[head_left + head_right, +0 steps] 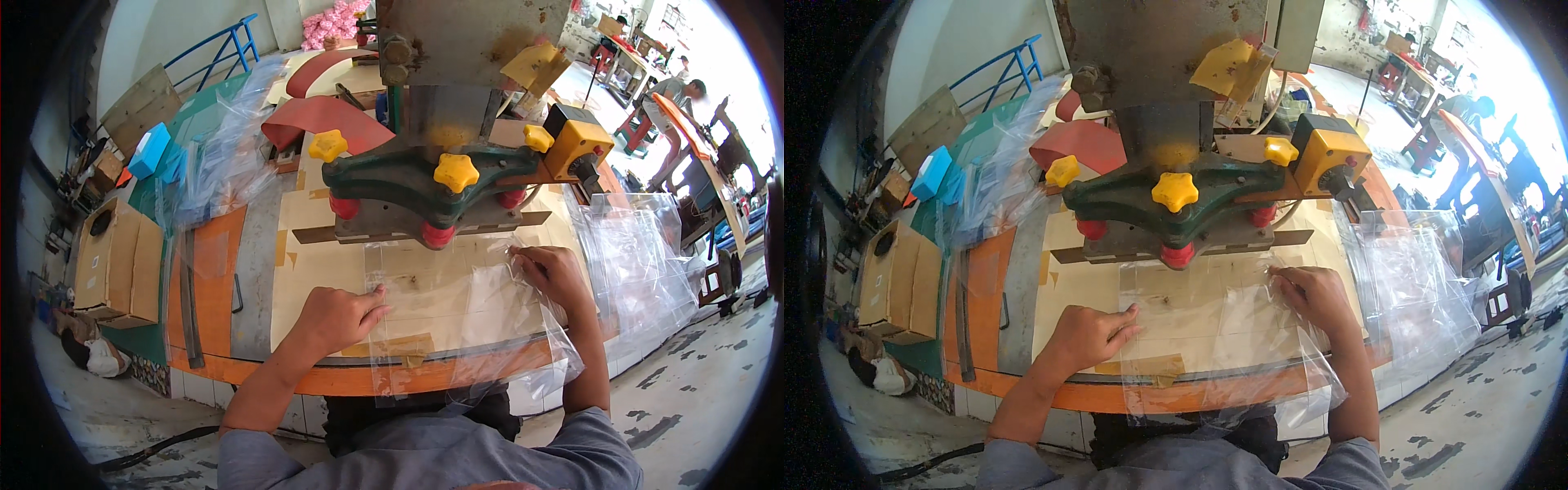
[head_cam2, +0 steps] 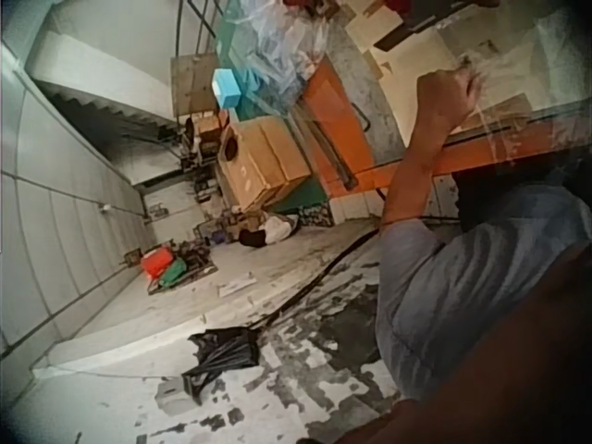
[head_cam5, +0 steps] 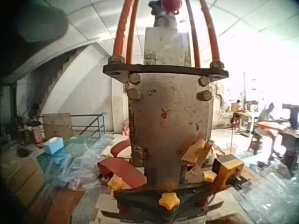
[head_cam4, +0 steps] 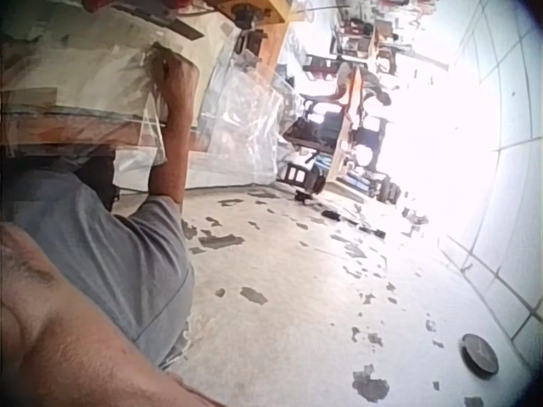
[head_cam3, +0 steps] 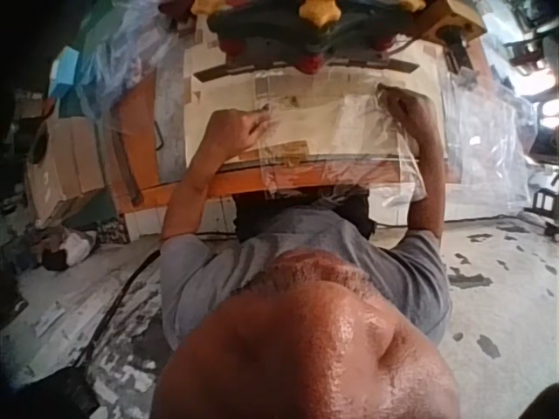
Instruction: The person aligns a plastic sheet on a wooden jig under a heat press, smooths it with their hands, and opens and handles the sealed plastic bag.
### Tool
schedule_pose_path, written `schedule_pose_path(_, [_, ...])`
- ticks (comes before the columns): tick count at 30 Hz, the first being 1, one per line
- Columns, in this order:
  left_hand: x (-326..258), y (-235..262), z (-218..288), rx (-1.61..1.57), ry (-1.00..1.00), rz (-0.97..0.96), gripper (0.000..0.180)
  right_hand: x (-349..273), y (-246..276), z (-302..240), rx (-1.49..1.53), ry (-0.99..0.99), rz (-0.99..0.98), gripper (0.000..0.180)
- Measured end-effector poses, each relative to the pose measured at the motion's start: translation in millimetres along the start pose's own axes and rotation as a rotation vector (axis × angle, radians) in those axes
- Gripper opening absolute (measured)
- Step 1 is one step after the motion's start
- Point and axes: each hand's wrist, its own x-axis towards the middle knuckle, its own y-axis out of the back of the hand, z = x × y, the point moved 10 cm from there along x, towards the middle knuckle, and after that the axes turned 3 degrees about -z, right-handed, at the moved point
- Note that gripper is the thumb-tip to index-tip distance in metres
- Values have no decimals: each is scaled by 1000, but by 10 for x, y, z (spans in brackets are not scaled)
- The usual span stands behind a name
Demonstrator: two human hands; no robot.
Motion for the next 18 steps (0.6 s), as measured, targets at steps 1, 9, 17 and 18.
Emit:
schedule_pose_path(1, [-3, -2, 3, -1, 0, 0, 29, -3, 3, -11, -1, -1, -1, 24])
schedule_pose_path(9, [-4, -3, 9, -4, -2, -15, 31, -6, -3, 34, 18, -50, -13, 24])
schedule_pose_path(17, [-4, -19, -4, -3, 10, -21, 31, 1, -4, 16, 10, -48, -25, 24])
schedule_pose_path(18, [0, -8, -1, -1, 10, -17, 32, 4, 9, 0, 12, -29, -12, 25])
